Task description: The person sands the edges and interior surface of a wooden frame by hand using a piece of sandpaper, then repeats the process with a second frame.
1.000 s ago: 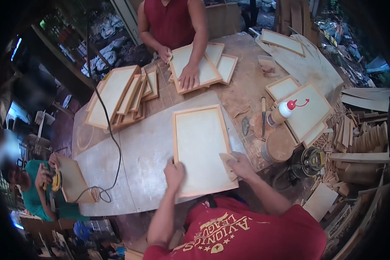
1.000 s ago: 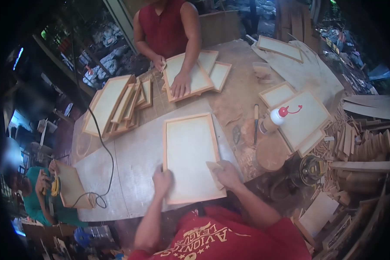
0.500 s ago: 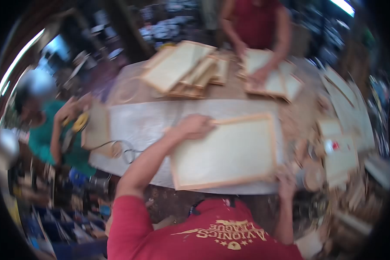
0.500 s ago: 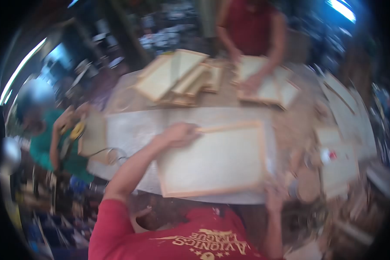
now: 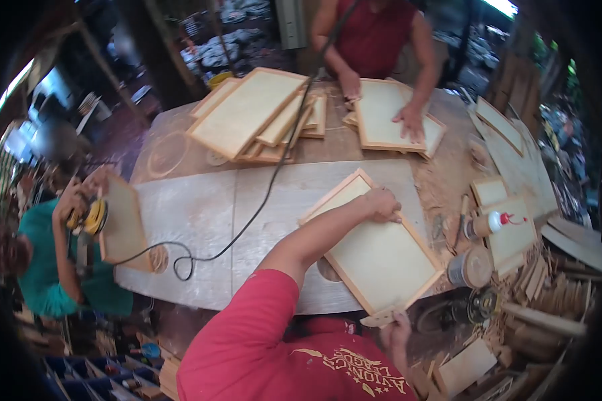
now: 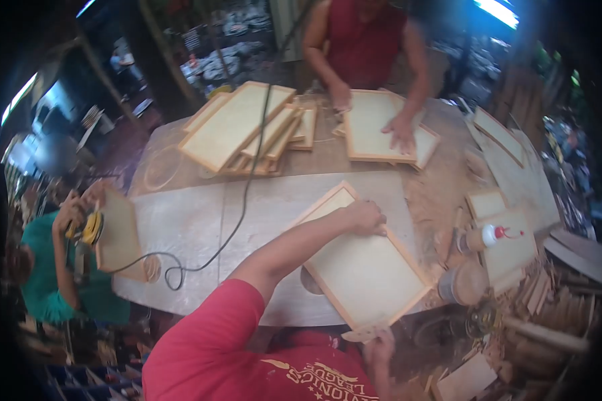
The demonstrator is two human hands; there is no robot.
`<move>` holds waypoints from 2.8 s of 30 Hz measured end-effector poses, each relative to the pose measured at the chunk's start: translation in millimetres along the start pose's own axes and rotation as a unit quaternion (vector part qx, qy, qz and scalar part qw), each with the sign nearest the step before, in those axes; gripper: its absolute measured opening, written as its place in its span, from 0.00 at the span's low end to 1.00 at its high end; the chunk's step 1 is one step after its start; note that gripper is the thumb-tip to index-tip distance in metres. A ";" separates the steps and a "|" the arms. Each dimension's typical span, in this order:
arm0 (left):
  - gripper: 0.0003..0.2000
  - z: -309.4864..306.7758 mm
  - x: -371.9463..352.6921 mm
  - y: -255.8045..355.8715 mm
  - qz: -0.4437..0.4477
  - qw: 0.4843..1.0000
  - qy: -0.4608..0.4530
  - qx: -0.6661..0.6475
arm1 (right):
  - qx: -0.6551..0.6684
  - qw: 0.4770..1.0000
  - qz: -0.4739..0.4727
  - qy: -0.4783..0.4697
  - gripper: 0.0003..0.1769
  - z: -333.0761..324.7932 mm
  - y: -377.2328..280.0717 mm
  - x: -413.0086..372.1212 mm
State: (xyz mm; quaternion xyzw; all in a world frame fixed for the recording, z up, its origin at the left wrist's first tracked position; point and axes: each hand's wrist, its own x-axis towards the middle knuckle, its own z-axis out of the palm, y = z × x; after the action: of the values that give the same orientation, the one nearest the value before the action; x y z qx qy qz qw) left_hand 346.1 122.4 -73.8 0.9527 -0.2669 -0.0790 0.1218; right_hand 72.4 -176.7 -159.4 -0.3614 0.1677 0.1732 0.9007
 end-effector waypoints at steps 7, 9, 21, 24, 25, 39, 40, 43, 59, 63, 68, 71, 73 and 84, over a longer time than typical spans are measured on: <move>0.18 24.8 23.6 33.1 0.030 0.998 0.049 0.036 | -0.016 0.996 0.086 -0.010 0.21 53.3 14.9 -9.3; 0.20 39.8 0.2 47.7 0.025 0.984 0.164 -0.061 | -0.158 0.970 0.183 -0.040 0.20 49.8 9.2 -7.5; 0.50 138.6 -268.9 162.8 -0.274 0.892 0.296 -0.202 | -0.630 0.769 -0.100 -0.051 0.18 117.6 -116.7 0.9; 0.52 143.3 -273.6 202.7 -0.276 0.911 0.247 -0.181 | -0.748 0.591 -0.266 -0.144 0.18 119.1 -148.9 27.2; 0.53 151.0 -270.4 211.1 -0.272 0.911 0.254 -0.177 | -0.784 0.529 -0.278 -0.169 0.17 115.4 -151.4 35.5; 0.47 178.6 -223.4 245.9 -0.398 0.861 0.308 -0.069 | -0.876 0.183 -0.252 -0.369 0.07 70.4 -152.7 89.3; 0.47 179.7 -222.4 247.0 -0.402 0.859 0.310 -0.067 | -0.876 0.179 -0.247 -0.374 0.07 70.4 -153.0 90.6; 0.47 180.9 -219.3 246.0 -0.412 0.855 0.311 -0.055 | -0.876 0.176 -0.257 -0.368 0.07 67.2 -150.1 97.2; 0.47 182.1 -213.7 246.0 -0.434 0.834 0.334 -0.069 | -0.902 0.103 -0.235 -0.347 0.08 85.1 -138.3 84.3; 0.47 189.7 -213.0 244.2 -0.422 0.830 0.360 -0.054 | -0.911 0.114 -0.203 -0.339 0.07 86.8 -136.5 78.2; 0.46 189.4 -215.3 242.9 -0.429 0.833 0.344 -0.068 | -0.834 0.165 -0.251 -0.463 0.07 109.4 -51.9 46.6; 0.46 189.3 -214.7 241.4 -0.424 0.829 0.357 -0.069 | -0.795 0.176 -0.282 -0.508 0.08 123.1 -36.0 40.5; 0.46 189.7 -214.1 243.3 -0.423 0.825 0.367 -0.077 | -0.817 0.147 -0.266 -0.490 0.07 118.5 -57.6 45.0; 0.45 186.6 -213.9 240.7 -0.421 0.824 0.367 -0.095 | -0.815 0.157 -0.266 -0.491 0.06 127.5 -48.7 36.6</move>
State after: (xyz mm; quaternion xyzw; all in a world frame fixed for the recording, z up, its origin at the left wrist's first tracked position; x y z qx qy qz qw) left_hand 7.3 0.6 -168.3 0.9149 0.2332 0.2077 0.2560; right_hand 148.4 -112.4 -59.1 -0.7501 -0.6530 0.1016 -0.0245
